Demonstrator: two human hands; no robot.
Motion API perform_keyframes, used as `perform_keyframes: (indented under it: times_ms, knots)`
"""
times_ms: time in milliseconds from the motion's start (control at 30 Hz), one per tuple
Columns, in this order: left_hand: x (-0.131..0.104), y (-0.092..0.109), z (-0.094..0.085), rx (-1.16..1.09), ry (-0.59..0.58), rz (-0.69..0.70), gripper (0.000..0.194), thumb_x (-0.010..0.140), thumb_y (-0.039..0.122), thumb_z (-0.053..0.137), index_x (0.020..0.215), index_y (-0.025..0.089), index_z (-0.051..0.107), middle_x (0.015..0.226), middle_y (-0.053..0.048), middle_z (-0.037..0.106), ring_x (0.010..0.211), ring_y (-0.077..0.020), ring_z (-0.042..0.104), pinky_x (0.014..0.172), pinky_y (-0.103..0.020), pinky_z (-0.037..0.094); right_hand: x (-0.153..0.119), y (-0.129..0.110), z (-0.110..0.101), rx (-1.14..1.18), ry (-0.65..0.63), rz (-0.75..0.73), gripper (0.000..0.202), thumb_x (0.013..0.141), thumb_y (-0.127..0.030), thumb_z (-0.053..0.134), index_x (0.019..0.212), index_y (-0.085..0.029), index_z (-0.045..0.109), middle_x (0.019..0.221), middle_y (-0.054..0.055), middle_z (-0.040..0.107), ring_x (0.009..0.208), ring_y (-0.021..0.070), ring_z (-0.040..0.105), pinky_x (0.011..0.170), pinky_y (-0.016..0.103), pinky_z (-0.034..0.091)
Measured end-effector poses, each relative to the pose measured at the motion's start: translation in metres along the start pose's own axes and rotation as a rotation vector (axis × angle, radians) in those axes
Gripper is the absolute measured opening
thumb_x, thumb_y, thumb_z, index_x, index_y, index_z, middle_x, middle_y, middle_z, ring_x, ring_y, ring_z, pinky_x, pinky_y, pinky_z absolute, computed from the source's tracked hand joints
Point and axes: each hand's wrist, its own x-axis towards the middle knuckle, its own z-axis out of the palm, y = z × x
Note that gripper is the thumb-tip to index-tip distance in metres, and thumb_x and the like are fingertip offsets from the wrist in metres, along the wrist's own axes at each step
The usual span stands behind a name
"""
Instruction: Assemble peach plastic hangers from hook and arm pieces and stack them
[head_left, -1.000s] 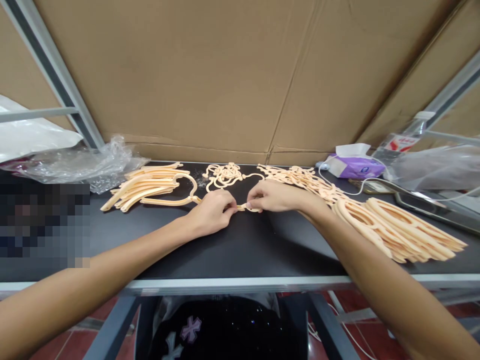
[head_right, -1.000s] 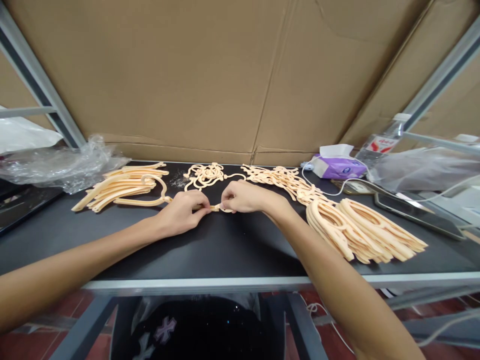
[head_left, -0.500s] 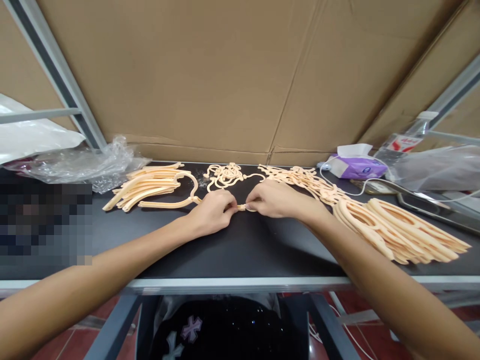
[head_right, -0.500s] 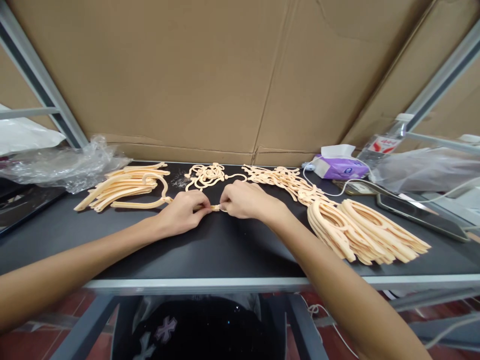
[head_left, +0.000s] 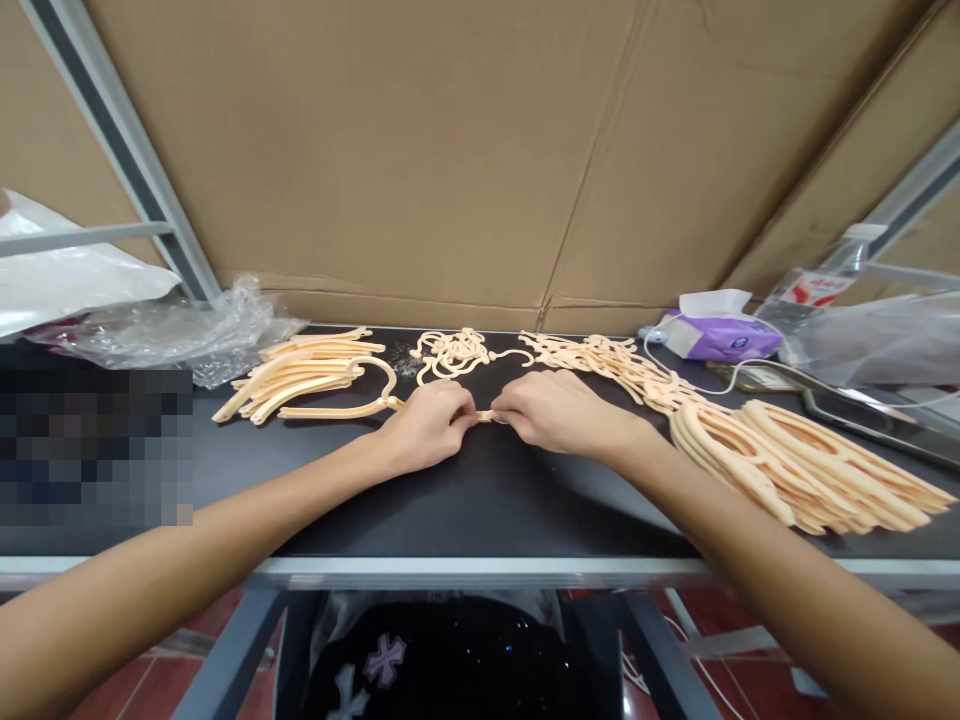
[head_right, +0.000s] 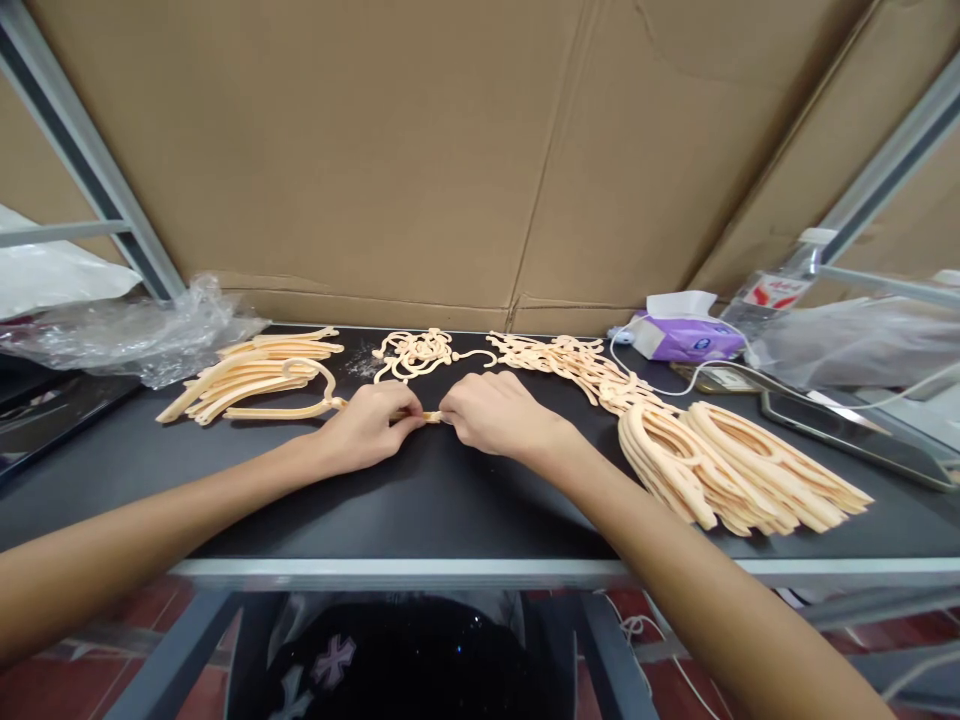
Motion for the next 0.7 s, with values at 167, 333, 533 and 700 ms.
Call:
perform_keyframes:
  times_ms: [167, 333, 533, 700]
  knots:
    - [0.001, -0.002, 0.0, 0.012, 0.005, 0.023, 0.01, 0.087, 0.015, 0.064, 0.078, 0.015, 0.067, 0.079, -0.004, 0.068, 0.074, -0.0179, 0.063, 0.072, -0.029, 0.047, -0.002, -0.005, -0.002, -0.08, -0.015, 0.002, 0.03, 0.098, -0.024, 0.046, 0.096, -0.02, 0.075, 0.099, 0.009, 0.075, 0.086, 0.0211, 0.067, 0.06, 0.031, 0.025]
    - [0.003, -0.003, -0.001, 0.0, -0.014, 0.036, 0.013, 0.09, 0.018, 0.063, 0.078, 0.015, 0.067, 0.078, -0.004, 0.069, 0.072, -0.0172, 0.063, 0.07, -0.028, 0.046, 0.0, -0.003, -0.001, -0.141, 0.001, -0.037, 0.027, 0.094, -0.018, 0.048, 0.091, -0.017, 0.075, 0.095, 0.009, 0.075, 0.08, 0.0198, 0.066, 0.058, 0.033, 0.018]
    - [0.004, -0.003, -0.002, 0.004, -0.023, 0.034, 0.011, 0.09, 0.017, 0.061, 0.081, 0.016, 0.066, 0.08, -0.004, 0.068, 0.074, -0.0175, 0.062, 0.073, -0.029, 0.047, 0.0, 0.001, 0.002, -0.121, 0.035, -0.075, 0.025, 0.094, -0.017, 0.048, 0.09, -0.018, 0.073, 0.094, 0.007, 0.074, 0.077, 0.018, 0.064, 0.058, 0.033, 0.017]
    - [0.0, -0.005, -0.002, 0.029, -0.042, 0.073, 0.011, 0.093, 0.018, 0.055, 0.083, 0.017, 0.061, 0.084, -0.005, 0.065, 0.081, -0.0195, 0.062, 0.076, -0.032, 0.047, -0.001, 0.004, 0.009, -0.067, 0.084, -0.091, 0.028, 0.097, -0.021, 0.046, 0.089, -0.017, 0.073, 0.092, 0.007, 0.073, 0.077, 0.0178, 0.063, 0.059, 0.032, 0.02]
